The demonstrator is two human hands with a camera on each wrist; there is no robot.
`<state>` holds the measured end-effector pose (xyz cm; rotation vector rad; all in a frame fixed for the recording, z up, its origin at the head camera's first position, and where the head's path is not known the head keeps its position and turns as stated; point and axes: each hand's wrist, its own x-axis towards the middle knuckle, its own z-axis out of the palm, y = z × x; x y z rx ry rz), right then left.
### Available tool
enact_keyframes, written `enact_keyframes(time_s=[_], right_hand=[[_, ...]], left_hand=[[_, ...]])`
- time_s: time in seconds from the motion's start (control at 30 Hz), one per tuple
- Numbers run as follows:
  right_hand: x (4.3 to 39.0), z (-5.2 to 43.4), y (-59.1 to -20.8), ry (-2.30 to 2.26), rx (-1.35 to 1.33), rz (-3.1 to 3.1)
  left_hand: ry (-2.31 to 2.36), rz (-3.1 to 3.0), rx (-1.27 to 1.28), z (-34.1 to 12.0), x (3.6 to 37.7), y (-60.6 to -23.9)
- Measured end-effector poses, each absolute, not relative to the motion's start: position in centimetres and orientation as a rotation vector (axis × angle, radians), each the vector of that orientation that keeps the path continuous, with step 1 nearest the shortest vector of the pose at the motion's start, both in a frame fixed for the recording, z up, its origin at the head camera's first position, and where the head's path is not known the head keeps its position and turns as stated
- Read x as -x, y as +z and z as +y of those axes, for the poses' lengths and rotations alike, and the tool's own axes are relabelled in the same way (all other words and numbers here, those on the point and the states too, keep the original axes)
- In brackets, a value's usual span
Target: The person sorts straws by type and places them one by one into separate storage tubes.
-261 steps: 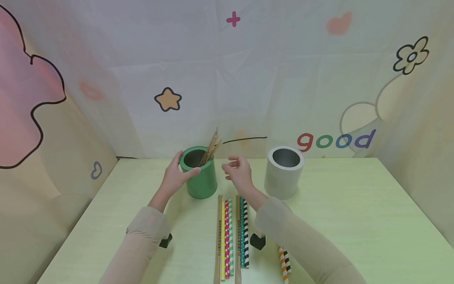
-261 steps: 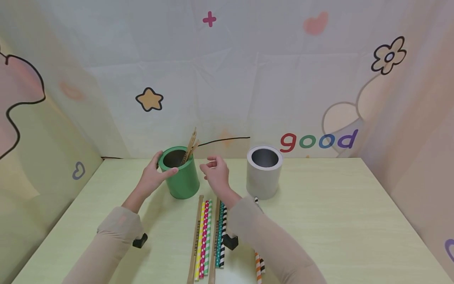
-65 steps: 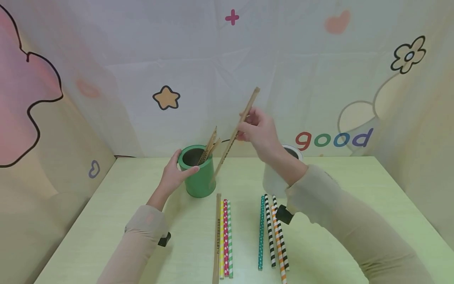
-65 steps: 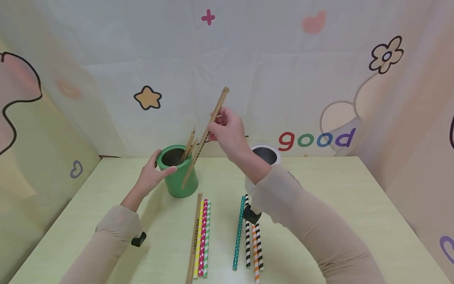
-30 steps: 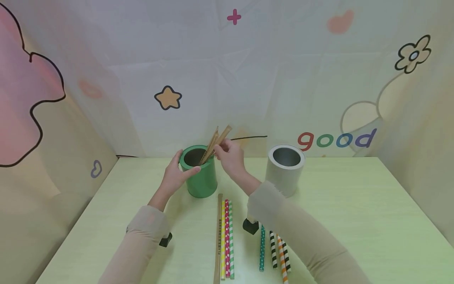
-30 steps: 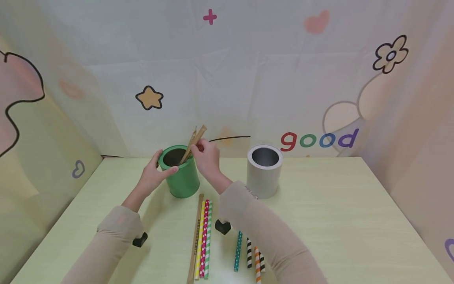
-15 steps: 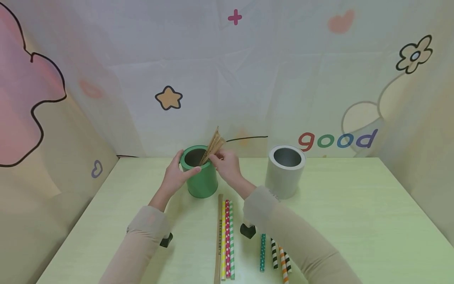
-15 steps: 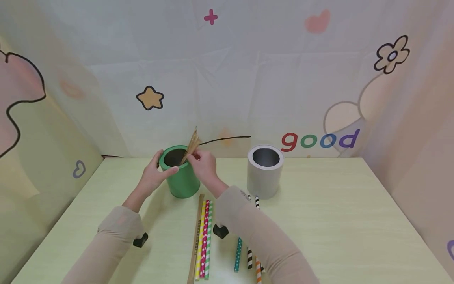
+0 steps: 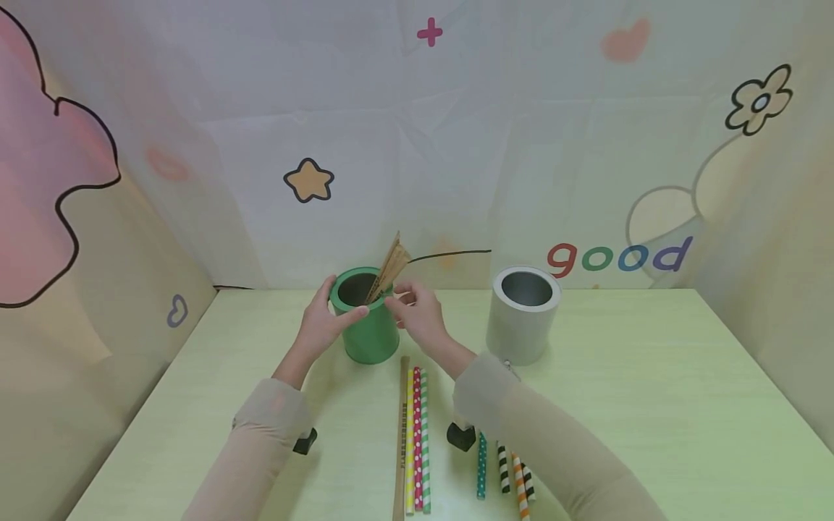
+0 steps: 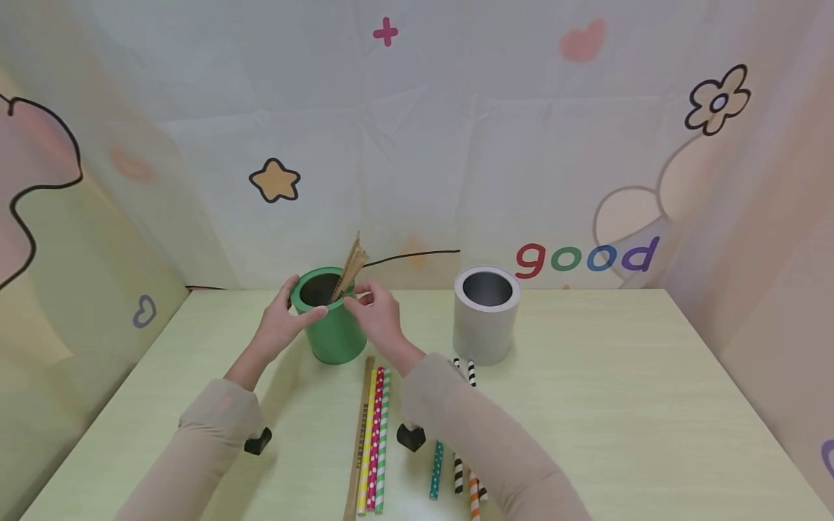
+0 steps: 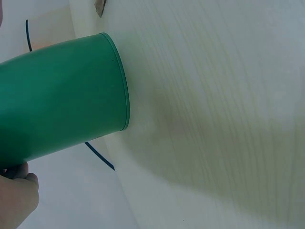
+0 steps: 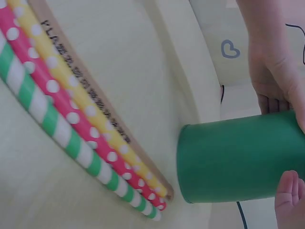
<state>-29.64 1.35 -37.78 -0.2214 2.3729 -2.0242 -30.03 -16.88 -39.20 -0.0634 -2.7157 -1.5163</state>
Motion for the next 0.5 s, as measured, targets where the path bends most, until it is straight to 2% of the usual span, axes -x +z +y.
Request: enact_keyframes(time_s=[0.5], right_hand=[[26.7,0.5,-42.1,-1.919,0.207,2.197]], left_hand=[[-1.519,-2.713,0.068,-17.0,30.1,-39.5]])
